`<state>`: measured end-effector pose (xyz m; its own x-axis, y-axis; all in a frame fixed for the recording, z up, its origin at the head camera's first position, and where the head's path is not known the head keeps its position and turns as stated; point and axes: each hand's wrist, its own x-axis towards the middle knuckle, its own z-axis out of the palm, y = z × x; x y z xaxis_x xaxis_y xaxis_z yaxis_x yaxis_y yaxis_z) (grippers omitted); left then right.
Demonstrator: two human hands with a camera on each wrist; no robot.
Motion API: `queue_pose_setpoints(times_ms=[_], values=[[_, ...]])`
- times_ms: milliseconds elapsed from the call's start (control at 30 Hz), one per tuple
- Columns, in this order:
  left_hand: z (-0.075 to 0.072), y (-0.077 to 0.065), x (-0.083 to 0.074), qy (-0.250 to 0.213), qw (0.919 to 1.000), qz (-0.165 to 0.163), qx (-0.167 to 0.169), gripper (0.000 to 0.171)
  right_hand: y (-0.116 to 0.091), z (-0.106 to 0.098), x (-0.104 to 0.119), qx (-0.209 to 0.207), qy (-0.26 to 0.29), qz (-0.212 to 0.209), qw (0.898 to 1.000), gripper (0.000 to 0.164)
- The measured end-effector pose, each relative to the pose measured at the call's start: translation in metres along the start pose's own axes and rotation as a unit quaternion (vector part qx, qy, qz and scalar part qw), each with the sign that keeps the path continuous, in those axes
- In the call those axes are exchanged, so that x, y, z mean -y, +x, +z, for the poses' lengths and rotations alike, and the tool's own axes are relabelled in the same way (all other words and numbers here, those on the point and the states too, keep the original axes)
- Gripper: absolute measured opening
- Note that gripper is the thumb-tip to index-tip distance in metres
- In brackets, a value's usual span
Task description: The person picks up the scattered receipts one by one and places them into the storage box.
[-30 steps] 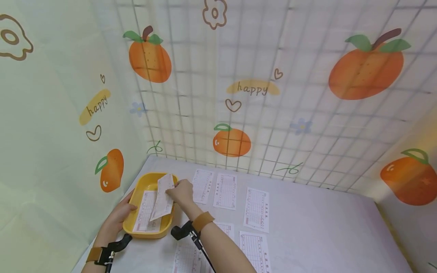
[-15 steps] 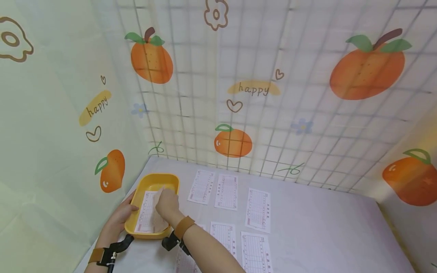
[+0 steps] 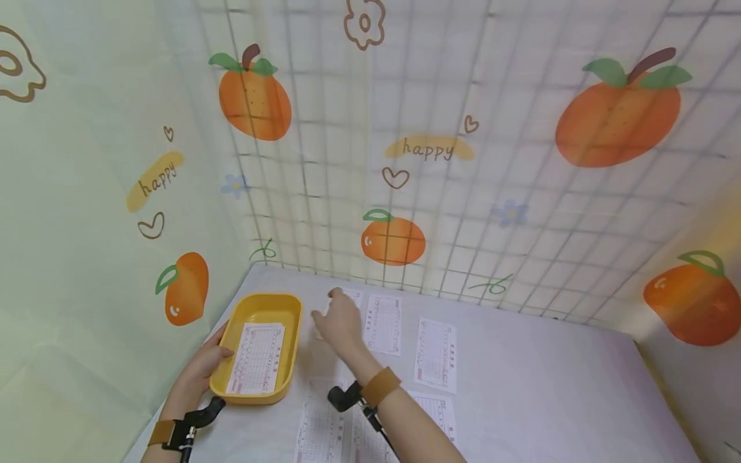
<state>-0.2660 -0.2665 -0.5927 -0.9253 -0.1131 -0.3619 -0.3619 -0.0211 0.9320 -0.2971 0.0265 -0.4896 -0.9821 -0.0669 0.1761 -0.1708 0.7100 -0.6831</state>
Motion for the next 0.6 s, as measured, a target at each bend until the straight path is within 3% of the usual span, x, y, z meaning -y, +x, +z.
queue_pose_setpoints(times_ms=[167, 367, 467, 600], values=[[0.001, -0.002, -0.002, 0.003, 1.0, -0.005, -0.003, 0.082, 0.01, -0.055, -0.083, -0.04, -0.033, 0.085, 0.995, 0.073], [-0.001, -0.003, 0.0, 0.003, 1.0, -0.008, 0.005, 0.082, -0.008, -0.101, -0.18, -0.044, -0.079, 0.182, 0.979, 0.091], [-0.001, -0.002, 0.0, 0.003, 1.0, -0.006, 0.005, 0.082, -0.022, -0.11, -0.21, -0.041, -0.092, 0.221, 0.97, 0.098], [-0.001, -0.001, 0.0, 0.005, 1.0, -0.005, 0.001, 0.082, -0.034, -0.107, -0.224, -0.048, -0.11, 0.256, 0.959, 0.111]])
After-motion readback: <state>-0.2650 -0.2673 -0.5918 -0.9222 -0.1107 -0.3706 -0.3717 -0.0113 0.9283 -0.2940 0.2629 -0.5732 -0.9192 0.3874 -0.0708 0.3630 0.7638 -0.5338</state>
